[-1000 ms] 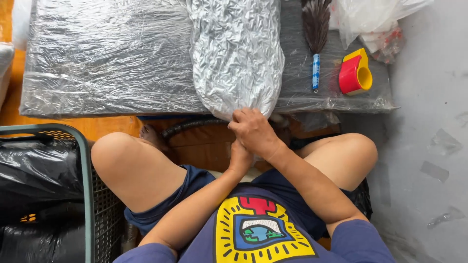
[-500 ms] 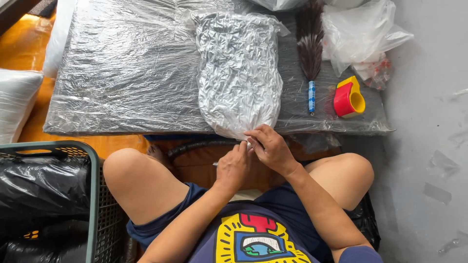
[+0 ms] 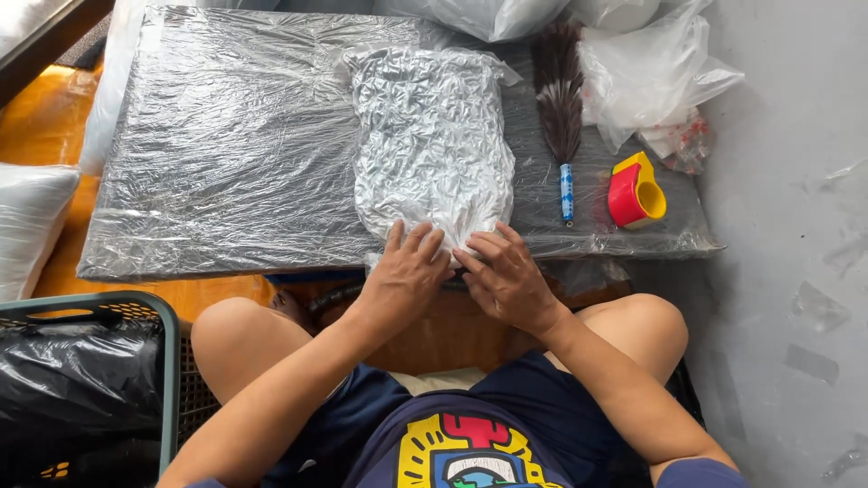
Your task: Placing a pillow into a plastic bag and using a vacuum hose to remove air before sealing the bag.
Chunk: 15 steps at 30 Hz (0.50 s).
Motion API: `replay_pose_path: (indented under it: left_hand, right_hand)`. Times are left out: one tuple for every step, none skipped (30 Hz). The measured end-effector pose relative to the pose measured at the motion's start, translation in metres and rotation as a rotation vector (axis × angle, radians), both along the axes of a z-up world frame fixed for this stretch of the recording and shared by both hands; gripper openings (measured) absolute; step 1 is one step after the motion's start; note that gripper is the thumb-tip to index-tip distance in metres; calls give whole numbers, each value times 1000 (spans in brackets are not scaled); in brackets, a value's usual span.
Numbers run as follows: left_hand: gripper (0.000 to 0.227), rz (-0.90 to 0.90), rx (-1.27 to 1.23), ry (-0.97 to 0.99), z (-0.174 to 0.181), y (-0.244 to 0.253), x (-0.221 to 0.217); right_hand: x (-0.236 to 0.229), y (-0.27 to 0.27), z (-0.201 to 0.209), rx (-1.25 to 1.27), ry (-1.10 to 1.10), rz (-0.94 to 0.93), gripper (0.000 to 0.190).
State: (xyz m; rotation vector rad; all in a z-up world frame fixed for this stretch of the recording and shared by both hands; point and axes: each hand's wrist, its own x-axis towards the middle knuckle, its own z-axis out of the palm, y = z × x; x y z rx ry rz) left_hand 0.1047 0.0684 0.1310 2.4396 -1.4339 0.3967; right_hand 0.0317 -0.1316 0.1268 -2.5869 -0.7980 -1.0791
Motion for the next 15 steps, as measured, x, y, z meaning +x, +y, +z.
replay_pose_path:
  left_hand:
    - [27,-1,-2,-1,2,1,7]
    - [26,-66,64,-10,5,2,15]
    - [26,-131,131,-20,7,3,23]
    - [26,-129,129,-20,7,2,28]
    - [25,-159,145,-7,6,0,33]
    - [25,-191,164,5,6,-1,39]
    - [25,-190,163,4,12,0,43]
    - [27,-218,186,81,17,0,48]
    - [30,-245,209,158,23,1,53]
    - [30,-242,209,162,21,0,57]
    - [33,-248,176,214,19,0,61]
    - [35,-255,143,266,17,0,66]
    - [35,-252,143,268,31,2,63]
    - [43,-193,46,349,46,3,60]
    - [67,-133,-52,429,60,5,57]
  right_hand:
    - [4,-3,0,-2,-1,-1,33]
    - [9,-5,0,-87,-52,-1,43]
    - [14,-8,0,-172,-103,-3,56]
    - [20,-8,-1,-174,-104,0,56]
    - [26,-8,-2,-179,-115,45,51]
    - [32,-8,-4,-182,-126,89,47]
    - [36,-11,-8,-182,-127,89,47]
    - [41,-15,-12,-186,-143,100,39]
    - [45,-19,-17,-191,-159,111,31]
    - [48,-20,-17,-189,-156,114,31]
    - [50,-22,-18,-172,-138,131,27]
    - [53,-24,-18,-154,-121,146,25]
    - [53,-24,-16,-153,-119,149,25]
    - [54,-24,-15,-105,-113,139,27]
    - [55,-25,-13,-57,-107,128,30]
